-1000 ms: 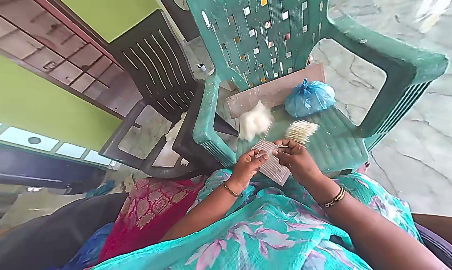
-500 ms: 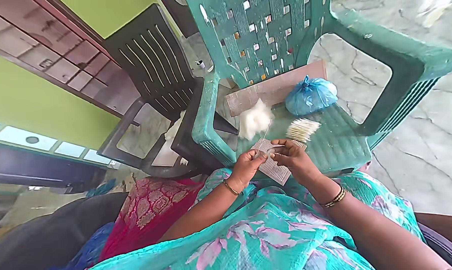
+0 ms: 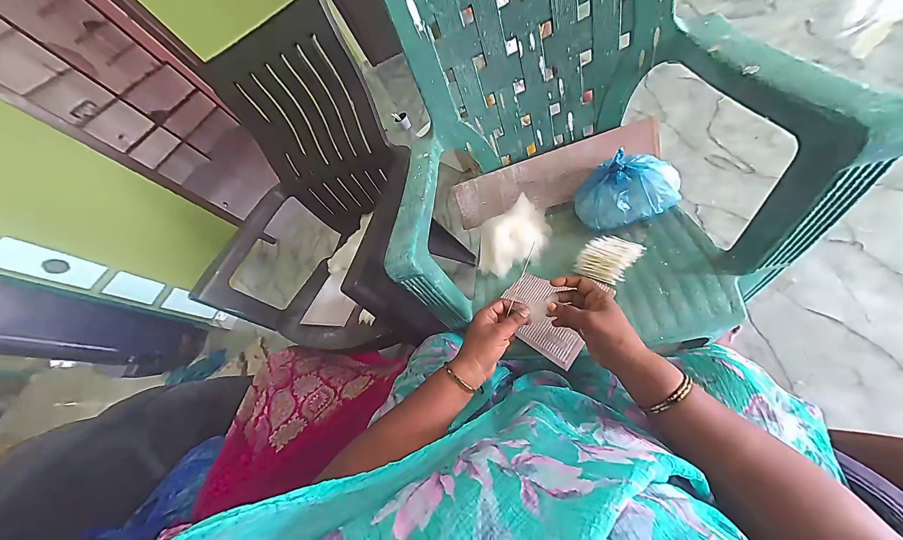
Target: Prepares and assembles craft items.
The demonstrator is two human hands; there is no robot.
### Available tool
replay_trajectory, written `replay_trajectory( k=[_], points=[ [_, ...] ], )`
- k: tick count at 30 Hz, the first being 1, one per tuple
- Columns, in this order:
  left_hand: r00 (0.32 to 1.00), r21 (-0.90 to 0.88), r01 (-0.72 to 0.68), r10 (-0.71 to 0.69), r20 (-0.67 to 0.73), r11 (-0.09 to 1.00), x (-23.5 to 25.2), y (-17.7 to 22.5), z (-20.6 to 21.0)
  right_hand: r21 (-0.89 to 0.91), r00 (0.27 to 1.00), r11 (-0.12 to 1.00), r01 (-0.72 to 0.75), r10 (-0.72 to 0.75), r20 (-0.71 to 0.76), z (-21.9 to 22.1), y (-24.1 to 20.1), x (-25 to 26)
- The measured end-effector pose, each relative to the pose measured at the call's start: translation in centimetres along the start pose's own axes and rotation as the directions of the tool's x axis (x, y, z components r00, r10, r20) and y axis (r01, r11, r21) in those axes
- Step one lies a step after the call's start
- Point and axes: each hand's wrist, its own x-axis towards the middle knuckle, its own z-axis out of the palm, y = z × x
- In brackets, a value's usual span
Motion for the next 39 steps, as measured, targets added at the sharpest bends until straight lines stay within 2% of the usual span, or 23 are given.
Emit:
replay_trajectory(
  k=[3, 6, 13, 16, 20, 22, 24, 28, 30, 33, 39],
  points=[
    [1.0, 0.006, 0.009, -0.009, -0.008, 1.0, 0.0, -0.1, 0.1, -0.042, 0.997, 0.999, -0.034, 0.037, 0.07, 0.1, 0.2, 0.1],
    [1.0, 0.015, 0.008, -0.008, 0.002, 1.0, 0.0, -0.3, 0.1, -0.064, 0.996, 0.997, -0.037, 0.042, 0.079, 0.3, 0.5, 0.2],
    [1.0, 0.046, 0.004, -0.004, -0.003, 0.999, 0.0, -0.5, 0.0, -0.068, 0.999, 0.998, -0.013, 0.016, 0.037, 0.1, 0.6, 0.4],
    [1.0, 0.064, 0.003, -0.003, -0.008, 0.998, 0.0, -0.6, 0.0, -0.116, 0.998, 0.993, 0.012, -0.006, 0.055, 0.1, 0.9, 0.4],
    [1.0, 0.103, 0.013, -0.01, -0.029, 0.995, 0.2, -1.0, -0.1, -0.243, 0.997, 0.967, 0.069, -0.072, -0.001, 0.1, 1.1, 0.7],
    [0.998, 0.131, 0.046, -0.041, -0.043, 0.99, 0.3, -1.2, -0.2, -0.428, 0.995, 0.899, 0.086, -0.1, -0.009, 0.2, 1.3, 1.1],
    [0.994, 0.185, 0.099, -0.09, -0.06, 0.978, 0.4, -1.7, -0.4, -0.613, 0.989, 0.78, 0.129, -0.147, 0.021, 0.9, 1.5, 1.4],
    [0.98, 0.26, 0.198, -0.181, -0.086, 0.945, 0.5, -3.2, -1.0, -0.806, 0.99, 0.577, 0.133, -0.116, 0.08, 2.0, 1.9, 1.7],
    [0.978, 0.249, 0.205, -0.186, -0.099, 0.946, 0.4, -4.1, -1.5, -0.864, 0.993, 0.491, 0.112, -0.089, 0.078, 2.2, 1.9, 1.7],
    [0.985, 0.24, 0.164, -0.146, -0.09, 0.957, 0.3, -5.4, -2.4, -0.912, 0.979, 0.378, 0.16, -0.175, 0.1, 1.6, 2.5, 1.9],
    [1.0, 0.404, 0.009, -0.014, 0.009, 0.915, 0.7, -6.5, -3.5, -0.93, 0.952, 0.323, 0.174, -0.297, 0.075, 0.1, 3.1, 2.8]
  ],
)
